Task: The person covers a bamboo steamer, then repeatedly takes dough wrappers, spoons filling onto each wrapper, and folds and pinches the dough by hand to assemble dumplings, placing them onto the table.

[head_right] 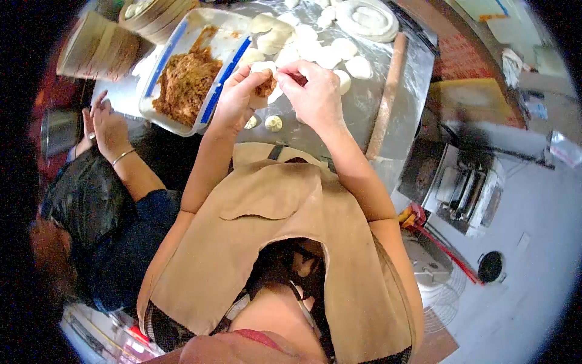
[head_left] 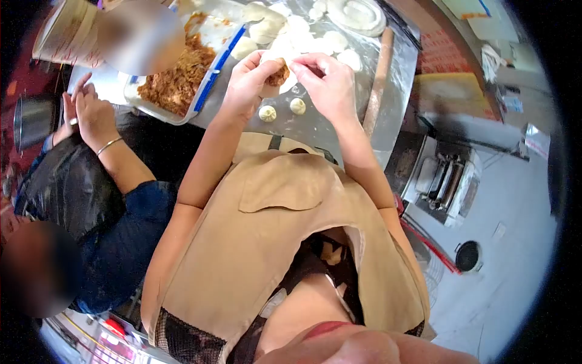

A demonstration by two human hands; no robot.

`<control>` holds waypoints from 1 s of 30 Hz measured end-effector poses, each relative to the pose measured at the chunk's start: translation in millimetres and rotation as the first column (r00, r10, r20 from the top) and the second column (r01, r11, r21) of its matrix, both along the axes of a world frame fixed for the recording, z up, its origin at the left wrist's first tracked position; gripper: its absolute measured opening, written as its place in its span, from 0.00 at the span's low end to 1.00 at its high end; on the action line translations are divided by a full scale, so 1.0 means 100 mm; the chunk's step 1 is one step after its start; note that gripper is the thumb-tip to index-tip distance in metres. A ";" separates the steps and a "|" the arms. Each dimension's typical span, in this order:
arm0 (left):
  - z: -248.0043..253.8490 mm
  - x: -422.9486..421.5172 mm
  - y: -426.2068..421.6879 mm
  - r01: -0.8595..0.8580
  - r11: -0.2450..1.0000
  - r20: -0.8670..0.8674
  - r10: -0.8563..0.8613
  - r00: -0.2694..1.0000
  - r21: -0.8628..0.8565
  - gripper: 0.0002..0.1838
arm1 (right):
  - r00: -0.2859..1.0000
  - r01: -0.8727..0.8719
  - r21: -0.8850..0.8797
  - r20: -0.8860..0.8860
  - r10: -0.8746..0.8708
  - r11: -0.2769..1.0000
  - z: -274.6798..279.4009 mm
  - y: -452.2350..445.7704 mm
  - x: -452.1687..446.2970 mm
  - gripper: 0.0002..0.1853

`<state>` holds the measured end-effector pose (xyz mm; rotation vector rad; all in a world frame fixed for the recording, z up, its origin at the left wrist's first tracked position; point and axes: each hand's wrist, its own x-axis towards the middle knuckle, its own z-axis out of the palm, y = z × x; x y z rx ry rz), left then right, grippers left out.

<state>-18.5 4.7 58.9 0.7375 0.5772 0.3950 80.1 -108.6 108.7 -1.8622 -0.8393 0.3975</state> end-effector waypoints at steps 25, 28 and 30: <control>0.08 0.21 -0.07 0.531 0.814 -0.212 -0.490 0.846 0.234 0.11 | 0.951 -0.093 -0.040 0.293 0.100 0.995 -0.12 -0.58 0.21 0.06; 0.09 0.23 -0.06 0.576 0.721 -0.255 -0.517 0.817 0.385 0.10 | 0.815 -0.112 -0.060 0.565 0.127 0.992 -0.15 -0.61 0.24 0.05; 0.16 0.25 -0.07 0.590 0.708 -0.272 -0.524 0.807 0.387 0.11 | 0.775 -0.046 -0.072 0.627 0.081 0.996 -0.14 -0.60 0.22 0.04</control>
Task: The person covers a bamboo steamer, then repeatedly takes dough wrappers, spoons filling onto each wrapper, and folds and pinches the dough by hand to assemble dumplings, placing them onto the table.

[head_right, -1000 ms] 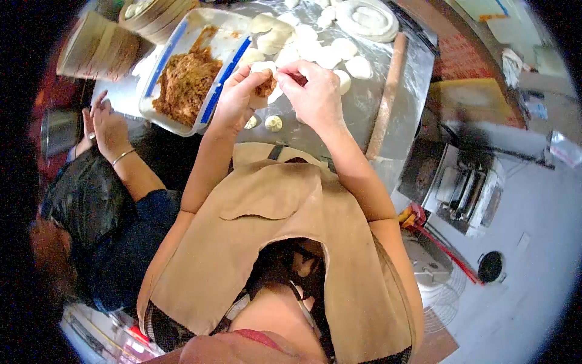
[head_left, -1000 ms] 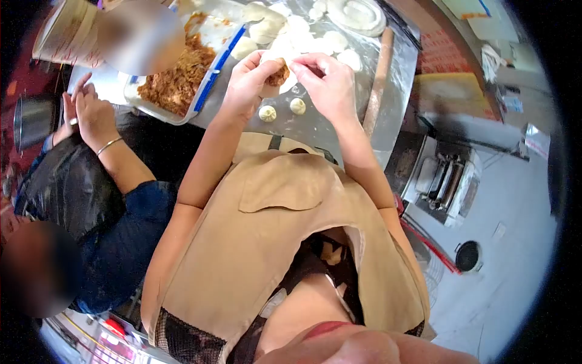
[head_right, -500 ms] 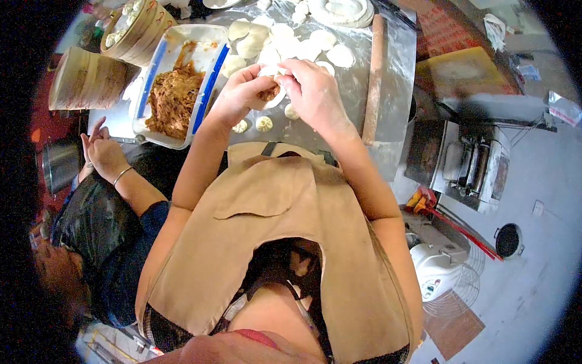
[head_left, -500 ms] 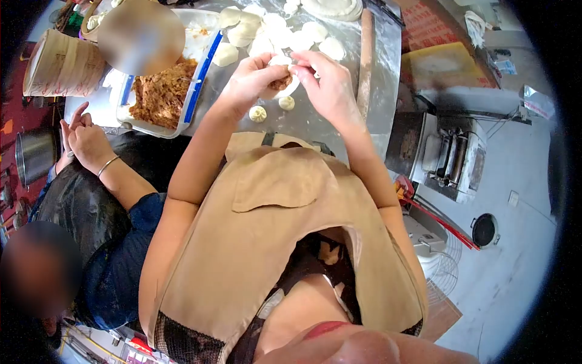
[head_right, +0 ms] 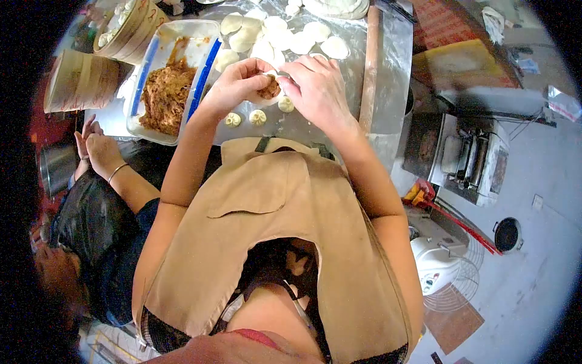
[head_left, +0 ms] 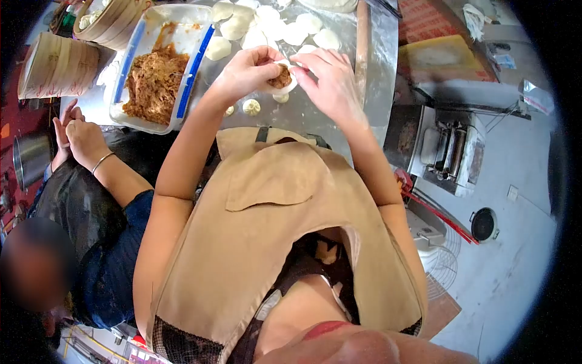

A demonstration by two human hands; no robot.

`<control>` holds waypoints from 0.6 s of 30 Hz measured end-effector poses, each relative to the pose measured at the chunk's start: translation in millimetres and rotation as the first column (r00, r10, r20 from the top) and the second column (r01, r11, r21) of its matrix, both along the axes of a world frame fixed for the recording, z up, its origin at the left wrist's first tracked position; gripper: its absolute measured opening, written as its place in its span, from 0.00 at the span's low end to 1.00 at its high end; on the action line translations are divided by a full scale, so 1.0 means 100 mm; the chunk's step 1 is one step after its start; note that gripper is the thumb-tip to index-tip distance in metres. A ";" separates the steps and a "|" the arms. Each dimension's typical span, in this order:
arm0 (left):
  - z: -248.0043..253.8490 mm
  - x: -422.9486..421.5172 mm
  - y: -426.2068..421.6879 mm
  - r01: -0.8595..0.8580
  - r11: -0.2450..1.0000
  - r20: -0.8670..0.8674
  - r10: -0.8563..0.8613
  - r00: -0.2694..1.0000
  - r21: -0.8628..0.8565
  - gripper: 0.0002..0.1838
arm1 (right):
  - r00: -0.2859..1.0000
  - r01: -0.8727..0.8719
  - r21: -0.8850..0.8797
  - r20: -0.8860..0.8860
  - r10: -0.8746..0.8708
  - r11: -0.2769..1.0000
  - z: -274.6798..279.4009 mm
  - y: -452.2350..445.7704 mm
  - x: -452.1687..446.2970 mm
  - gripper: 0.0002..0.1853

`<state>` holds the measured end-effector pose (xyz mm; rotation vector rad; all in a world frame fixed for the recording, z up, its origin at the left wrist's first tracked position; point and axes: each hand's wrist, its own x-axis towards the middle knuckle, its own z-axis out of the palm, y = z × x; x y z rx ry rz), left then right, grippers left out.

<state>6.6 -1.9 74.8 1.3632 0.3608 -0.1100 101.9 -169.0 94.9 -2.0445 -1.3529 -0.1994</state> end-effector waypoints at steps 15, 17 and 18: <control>0.13 0.08 0.00 0.157 0.938 0.040 -0.177 0.983 0.308 0.26 | 0.992 -0.011 0.065 -0.126 0.020 0.998 -0.01 -0.06 0.07 0.04; 0.13 -0.03 -0.05 -0.112 0.966 0.160 0.152 0.975 -0.234 0.26 | 0.933 0.101 0.127 -0.357 -0.049 0.987 0.05 -0.05 0.01 0.04; 0.06 -0.06 -0.16 -0.124 0.834 0.120 0.221 0.968 -0.538 0.25 | 0.810 0.224 0.151 -0.579 -0.097 0.963 0.06 -0.04 -0.02 0.03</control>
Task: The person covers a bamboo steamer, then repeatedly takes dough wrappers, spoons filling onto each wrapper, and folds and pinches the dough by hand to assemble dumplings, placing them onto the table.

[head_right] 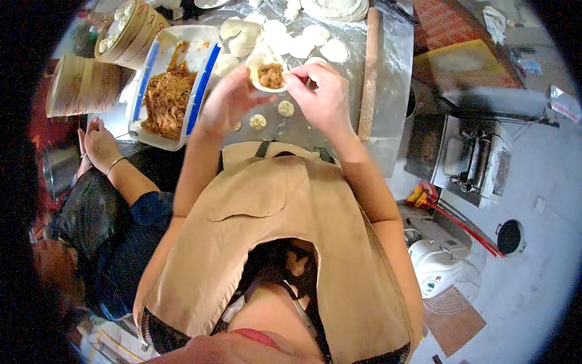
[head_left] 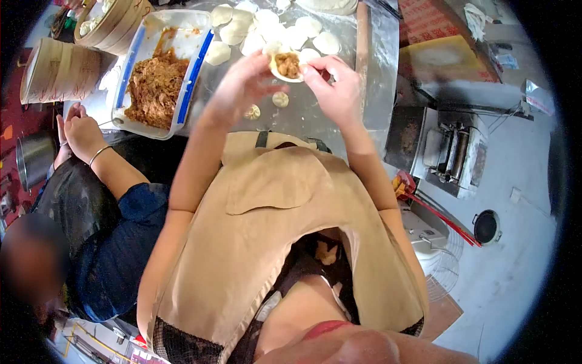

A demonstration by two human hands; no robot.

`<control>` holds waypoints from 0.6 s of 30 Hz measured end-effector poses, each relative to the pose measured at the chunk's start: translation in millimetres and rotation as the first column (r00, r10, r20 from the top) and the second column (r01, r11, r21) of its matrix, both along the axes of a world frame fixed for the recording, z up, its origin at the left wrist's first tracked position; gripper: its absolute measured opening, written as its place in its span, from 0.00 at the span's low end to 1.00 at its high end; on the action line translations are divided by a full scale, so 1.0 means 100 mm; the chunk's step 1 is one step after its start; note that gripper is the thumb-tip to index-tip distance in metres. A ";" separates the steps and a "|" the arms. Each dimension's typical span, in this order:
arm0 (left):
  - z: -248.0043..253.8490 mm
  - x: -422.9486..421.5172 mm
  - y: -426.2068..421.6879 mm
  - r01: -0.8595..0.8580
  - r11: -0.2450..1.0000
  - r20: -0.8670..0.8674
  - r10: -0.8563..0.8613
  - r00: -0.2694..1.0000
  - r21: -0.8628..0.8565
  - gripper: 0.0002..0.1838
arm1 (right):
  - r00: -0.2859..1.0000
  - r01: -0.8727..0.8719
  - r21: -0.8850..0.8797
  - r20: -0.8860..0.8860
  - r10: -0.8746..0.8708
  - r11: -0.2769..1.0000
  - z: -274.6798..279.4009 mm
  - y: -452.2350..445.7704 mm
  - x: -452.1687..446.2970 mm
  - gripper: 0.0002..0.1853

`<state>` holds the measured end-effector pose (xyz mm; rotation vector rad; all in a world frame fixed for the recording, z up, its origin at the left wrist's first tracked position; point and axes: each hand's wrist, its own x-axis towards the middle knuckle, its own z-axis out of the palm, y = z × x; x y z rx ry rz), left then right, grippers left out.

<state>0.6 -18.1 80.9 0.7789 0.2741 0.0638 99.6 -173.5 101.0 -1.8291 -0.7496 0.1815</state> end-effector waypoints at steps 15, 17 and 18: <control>-0.10 0.09 -0.16 -0.199 0.942 -0.114 0.236 0.965 0.270 0.12 | 0.917 0.003 -0.083 0.397 0.030 0.997 -0.03 0.06 0.02 0.04; -0.07 0.10 -0.13 -0.149 0.943 -0.128 0.194 0.973 0.296 0.13 | 0.877 -0.030 -0.101 0.474 0.074 0.994 -0.08 0.04 0.06 0.05; -0.07 0.10 -0.10 -0.101 0.941 -0.140 0.153 0.978 0.323 0.13 | 0.827 -0.062 -0.121 0.549 0.119 0.991 -0.09 0.04 0.08 0.05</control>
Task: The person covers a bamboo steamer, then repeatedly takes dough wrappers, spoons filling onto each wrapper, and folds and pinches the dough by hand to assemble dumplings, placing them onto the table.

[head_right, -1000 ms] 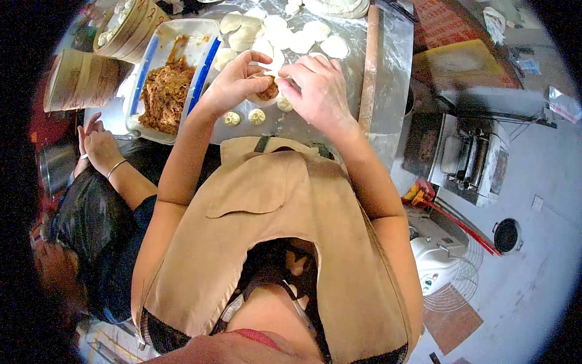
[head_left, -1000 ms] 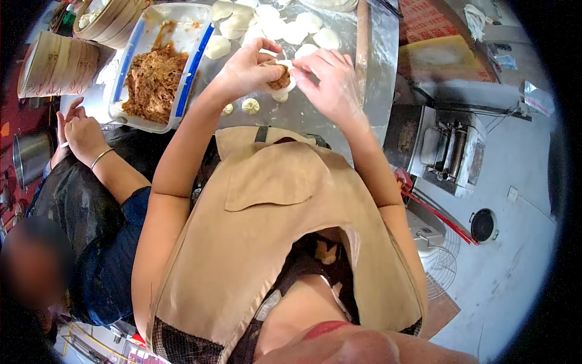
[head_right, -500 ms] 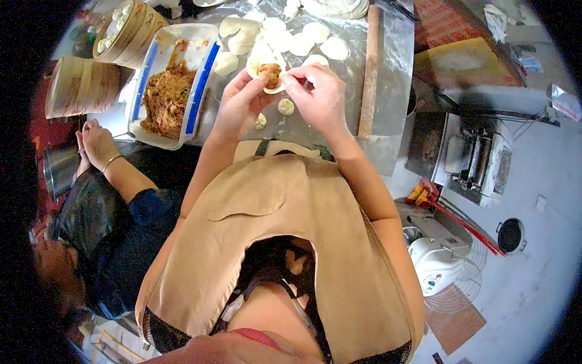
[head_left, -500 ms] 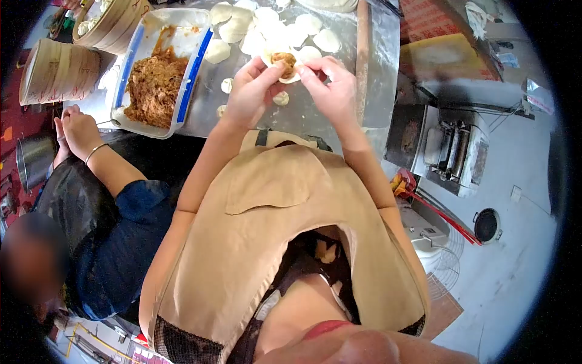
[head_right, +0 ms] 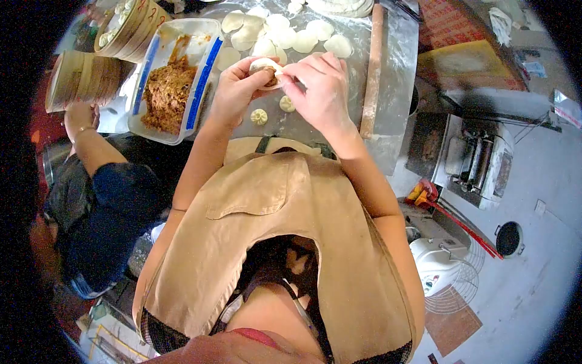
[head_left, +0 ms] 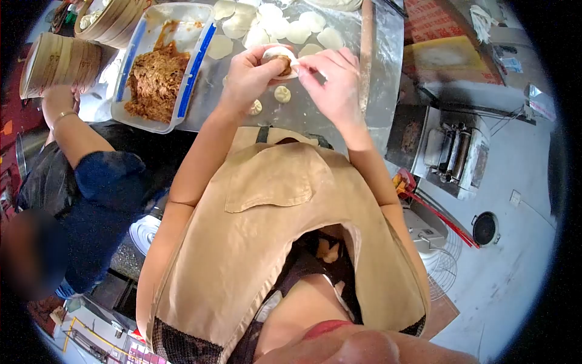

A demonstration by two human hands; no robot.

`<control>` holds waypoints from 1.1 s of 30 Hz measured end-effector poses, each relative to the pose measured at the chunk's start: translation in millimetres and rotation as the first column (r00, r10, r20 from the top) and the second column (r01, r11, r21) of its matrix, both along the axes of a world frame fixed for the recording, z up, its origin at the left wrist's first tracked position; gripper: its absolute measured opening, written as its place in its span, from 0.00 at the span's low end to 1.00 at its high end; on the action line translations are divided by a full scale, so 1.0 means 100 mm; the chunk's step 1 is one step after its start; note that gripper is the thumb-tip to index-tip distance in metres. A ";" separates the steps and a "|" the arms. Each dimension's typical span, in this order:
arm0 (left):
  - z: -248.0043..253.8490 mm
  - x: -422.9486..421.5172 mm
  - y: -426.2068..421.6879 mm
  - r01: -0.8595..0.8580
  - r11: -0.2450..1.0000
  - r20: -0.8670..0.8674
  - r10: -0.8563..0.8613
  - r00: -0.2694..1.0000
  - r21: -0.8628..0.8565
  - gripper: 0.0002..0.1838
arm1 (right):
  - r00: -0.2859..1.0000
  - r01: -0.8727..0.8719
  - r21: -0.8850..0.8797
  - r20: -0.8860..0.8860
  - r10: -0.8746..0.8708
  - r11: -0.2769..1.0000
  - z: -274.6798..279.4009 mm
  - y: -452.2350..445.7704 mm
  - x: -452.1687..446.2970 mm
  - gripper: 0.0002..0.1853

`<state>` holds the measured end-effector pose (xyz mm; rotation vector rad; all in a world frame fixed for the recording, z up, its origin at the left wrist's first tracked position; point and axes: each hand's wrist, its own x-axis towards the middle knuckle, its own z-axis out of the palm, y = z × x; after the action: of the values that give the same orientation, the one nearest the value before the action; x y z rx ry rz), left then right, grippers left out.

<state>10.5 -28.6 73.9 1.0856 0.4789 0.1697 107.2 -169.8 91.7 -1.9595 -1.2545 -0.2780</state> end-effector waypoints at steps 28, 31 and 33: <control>0.06 0.11 0.33 0.407 0.779 -0.240 -0.330 0.913 0.477 0.23 | 0.912 -0.025 -0.201 0.396 0.105 0.979 -0.17 0.09 -0.06 0.06; -0.09 -0.07 0.08 0.068 0.968 -0.098 -0.094 0.991 -0.243 0.25 | 0.966 0.079 -0.068 0.252 -0.060 0.995 -0.25 0.11 -0.09 0.06; -0.25 -0.05 -0.13 -0.081 0.932 -0.050 0.068 0.996 -0.354 0.22 | 0.974 0.131 -0.005 0.185 -0.128 0.991 -0.36 0.14 -0.15 0.06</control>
<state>5.2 -41.3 48.6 0.7165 0.5603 0.1233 92.6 -156.1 55.8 -2.0717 -1.2495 -0.5265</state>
